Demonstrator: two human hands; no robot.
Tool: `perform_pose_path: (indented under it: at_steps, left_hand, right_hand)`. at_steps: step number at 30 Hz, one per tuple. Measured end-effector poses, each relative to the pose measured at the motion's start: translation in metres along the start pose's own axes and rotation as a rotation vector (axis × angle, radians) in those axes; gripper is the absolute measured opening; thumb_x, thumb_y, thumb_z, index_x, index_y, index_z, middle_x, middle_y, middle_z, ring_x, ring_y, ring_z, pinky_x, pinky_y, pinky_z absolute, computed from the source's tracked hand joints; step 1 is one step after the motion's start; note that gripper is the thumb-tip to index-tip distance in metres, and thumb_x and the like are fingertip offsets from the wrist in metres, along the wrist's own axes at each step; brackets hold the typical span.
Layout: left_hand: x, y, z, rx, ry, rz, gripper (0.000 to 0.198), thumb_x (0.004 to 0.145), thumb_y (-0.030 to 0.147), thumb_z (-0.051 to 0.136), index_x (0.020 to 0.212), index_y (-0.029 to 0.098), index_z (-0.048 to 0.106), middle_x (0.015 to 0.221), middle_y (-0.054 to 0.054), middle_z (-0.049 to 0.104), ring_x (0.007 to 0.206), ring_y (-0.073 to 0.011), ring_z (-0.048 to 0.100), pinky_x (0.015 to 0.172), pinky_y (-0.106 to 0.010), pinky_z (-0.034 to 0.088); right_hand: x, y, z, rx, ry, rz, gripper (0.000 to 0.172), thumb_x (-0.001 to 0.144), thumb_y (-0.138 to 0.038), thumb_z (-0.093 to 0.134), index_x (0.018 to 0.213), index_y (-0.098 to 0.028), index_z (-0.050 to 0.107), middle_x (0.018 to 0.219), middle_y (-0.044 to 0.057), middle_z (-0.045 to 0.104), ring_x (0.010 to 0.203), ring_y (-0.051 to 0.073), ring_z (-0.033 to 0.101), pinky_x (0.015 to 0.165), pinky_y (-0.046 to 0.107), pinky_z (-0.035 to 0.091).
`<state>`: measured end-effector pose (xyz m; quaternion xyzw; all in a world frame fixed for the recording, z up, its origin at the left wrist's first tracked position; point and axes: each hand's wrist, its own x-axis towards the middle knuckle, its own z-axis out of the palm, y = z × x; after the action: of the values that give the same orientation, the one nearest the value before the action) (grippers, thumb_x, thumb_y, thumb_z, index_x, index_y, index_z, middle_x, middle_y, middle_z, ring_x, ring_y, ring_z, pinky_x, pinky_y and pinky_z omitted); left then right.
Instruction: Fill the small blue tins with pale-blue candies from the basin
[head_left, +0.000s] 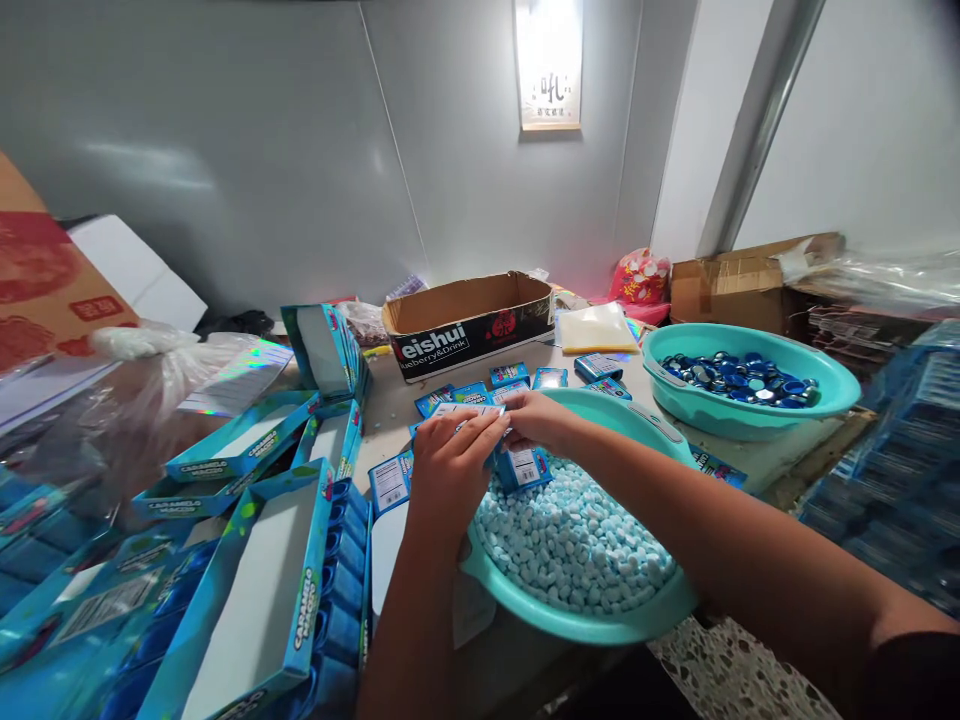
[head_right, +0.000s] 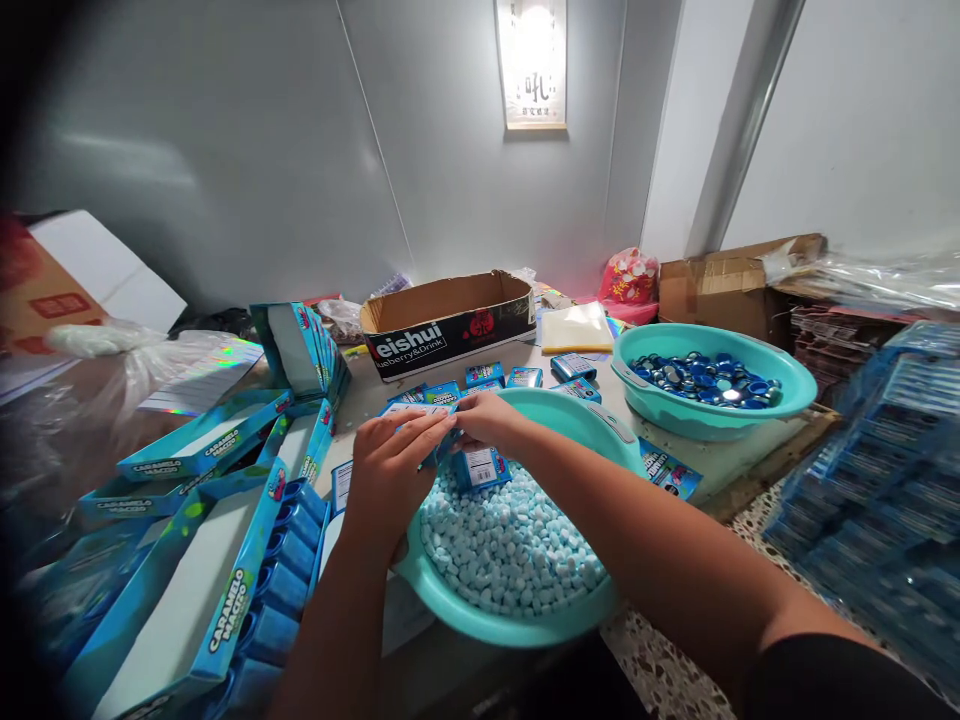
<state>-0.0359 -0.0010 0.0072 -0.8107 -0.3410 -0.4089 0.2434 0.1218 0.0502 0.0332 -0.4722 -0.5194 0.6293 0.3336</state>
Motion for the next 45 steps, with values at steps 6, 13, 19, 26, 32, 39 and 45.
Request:
perform_pose_path:
  at_steps: [6,13,19,26,32,39,45]
  left_hand:
    - [-0.001,-0.001,0.004,-0.016,-0.004,-0.085,0.048,0.075,-0.001,0.066,0.118,0.021,0.066,0.119,0.002,0.069,0.107,-0.0255,0.061,0.092,-0.043,0.039]
    - [-0.002,-0.002,0.006,-0.064,-0.020,-0.115,0.053,0.071,-0.005,0.059,0.117,0.020,0.067,0.118,0.003,0.069,0.108,-0.0235,0.060,0.093,-0.040,0.041]
    - [-0.002,-0.004,0.008,-0.063,-0.017,-0.124,0.054,0.071,-0.003,0.057,0.118,0.021,0.066,0.119,0.001,0.069,0.108,-0.0241,0.059,0.094,-0.041,0.042]
    - [-0.002,-0.002,0.003,-0.133,-0.038,-0.046,0.058,0.070,-0.006,0.052,0.118,0.022,0.066,0.121,0.001,0.068,0.111,-0.0237,0.058,0.097,-0.042,0.041]
    - [-0.003,-0.003,0.007,-0.143,-0.044,-0.159,0.057,0.070,-0.004,0.055,0.118,0.022,0.067,0.120,0.001,0.068,0.111,-0.0233,0.059,0.097,-0.040,0.043]
    - [-0.005,-0.003,0.009,-0.119,-0.027,-0.279,0.047,0.075,0.004,0.065,0.118,0.024,0.068,0.117,0.000,0.070,0.106,-0.0241,0.060,0.094,-0.040,0.045]
    - [-0.006,-0.003,0.010,-0.103,-0.028,-0.285,0.046,0.076,0.007,0.067,0.120,0.023,0.067,0.116,-0.001,0.070,0.105,-0.0245,0.060,0.093,-0.041,0.047]
  right_hand:
    - [0.000,-0.003,0.001,-0.023,-0.004,-0.025,0.012,0.083,-0.008,0.056,0.073,-0.014,0.058,0.058,-0.002,0.058,0.049,0.008,0.058,0.056,0.018,0.049]
    - [0.000,-0.003,-0.003,-0.161,0.043,-0.073,0.014,0.080,-0.008,0.056,0.068,-0.014,0.058,0.054,-0.002,0.057,0.049,0.011,0.061,0.051,0.019,0.046]
    - [-0.004,-0.007,-0.002,-0.186,0.029,-0.108,0.015,0.082,-0.008,0.054,0.068,-0.014,0.056,0.055,-0.003,0.055,0.048,0.010,0.060,0.050,0.018,0.045]
    - [-0.001,0.005,0.001,-0.242,0.030,-0.147,0.020,0.081,-0.006,0.051,0.063,-0.014,0.056,0.049,-0.003,0.054,0.044,0.009,0.055,0.045,0.017,0.038]
    - [0.002,0.005,0.004,-0.255,0.066,-0.098,0.023,0.086,-0.011,0.051,0.064,-0.013,0.056,0.051,0.001,0.058,0.045,0.012,0.059,0.045,0.019,0.042]
    - [-0.003,-0.002,0.004,-0.227,0.059,-0.086,0.020,0.087,-0.013,0.054,0.067,-0.013,0.056,0.059,0.002,0.063,0.048,0.010,0.060,0.047,0.018,0.042]
    - [-0.004,-0.004,0.003,-0.218,0.025,-0.076,0.017,0.085,-0.010,0.051,0.070,-0.014,0.059,0.058,0.001,0.064,0.051,0.010,0.061,0.050,0.017,0.044]
